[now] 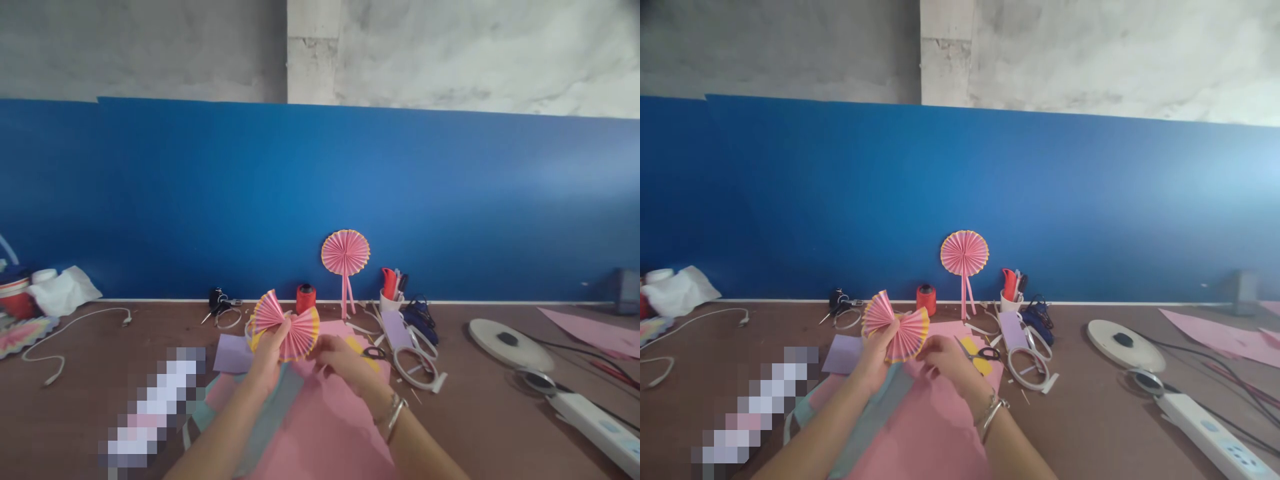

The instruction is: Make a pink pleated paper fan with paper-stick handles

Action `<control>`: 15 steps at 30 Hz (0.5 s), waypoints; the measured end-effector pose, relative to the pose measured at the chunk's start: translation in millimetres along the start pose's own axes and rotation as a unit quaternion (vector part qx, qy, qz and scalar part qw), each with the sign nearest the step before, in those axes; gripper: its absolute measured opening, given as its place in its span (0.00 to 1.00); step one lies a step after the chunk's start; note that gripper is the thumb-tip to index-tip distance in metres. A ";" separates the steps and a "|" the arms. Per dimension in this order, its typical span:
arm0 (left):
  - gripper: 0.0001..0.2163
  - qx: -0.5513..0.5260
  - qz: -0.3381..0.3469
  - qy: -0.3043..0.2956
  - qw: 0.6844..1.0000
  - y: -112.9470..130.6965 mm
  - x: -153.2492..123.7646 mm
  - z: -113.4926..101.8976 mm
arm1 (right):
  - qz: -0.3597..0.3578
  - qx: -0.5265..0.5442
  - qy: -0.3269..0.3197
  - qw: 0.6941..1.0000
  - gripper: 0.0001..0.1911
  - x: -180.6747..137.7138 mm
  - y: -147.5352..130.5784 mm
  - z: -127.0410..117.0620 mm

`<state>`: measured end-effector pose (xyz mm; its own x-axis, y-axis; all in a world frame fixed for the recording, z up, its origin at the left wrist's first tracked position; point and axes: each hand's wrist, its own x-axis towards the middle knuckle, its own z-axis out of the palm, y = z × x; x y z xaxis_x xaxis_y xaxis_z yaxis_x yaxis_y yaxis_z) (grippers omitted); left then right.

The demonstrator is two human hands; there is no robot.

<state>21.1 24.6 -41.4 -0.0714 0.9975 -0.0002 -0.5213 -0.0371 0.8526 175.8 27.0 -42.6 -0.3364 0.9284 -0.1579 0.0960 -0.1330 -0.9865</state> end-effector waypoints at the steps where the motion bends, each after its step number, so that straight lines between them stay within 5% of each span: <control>1: 0.21 0.011 -0.010 0.000 1.000 2.0 1.3 -1.0 | -0.020 0.002 0.057 0.998 0.09 0.2 -2.6 -6.8; 5: 0.21 0.060 -0.052 -0.027 0.996 2.0 2.1 -3.3 | -0.136 0.024 0.174 0.975 0.14 -1.3 -13.8 -24.2; 10: 0.18 0.140 -0.112 -0.092 0.979 -2.0 -2.6 -4.0 | -0.211 -0.075 0.213 0.951 0.14 1.2 -17.9 -28.9; 15: 0.16 0.253 -0.127 -0.141 0.949 -1.5 -8.8 -3.5 | -0.215 -0.052 0.199 0.955 0.11 4.7 -16.4 -28.8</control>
<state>19.5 15.6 -44.5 0.2688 0.9499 -0.1597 -0.0111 0.1688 0.9856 199.7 43.5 -25.9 0.0154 0.9501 0.3115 0.1293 0.3070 -0.9429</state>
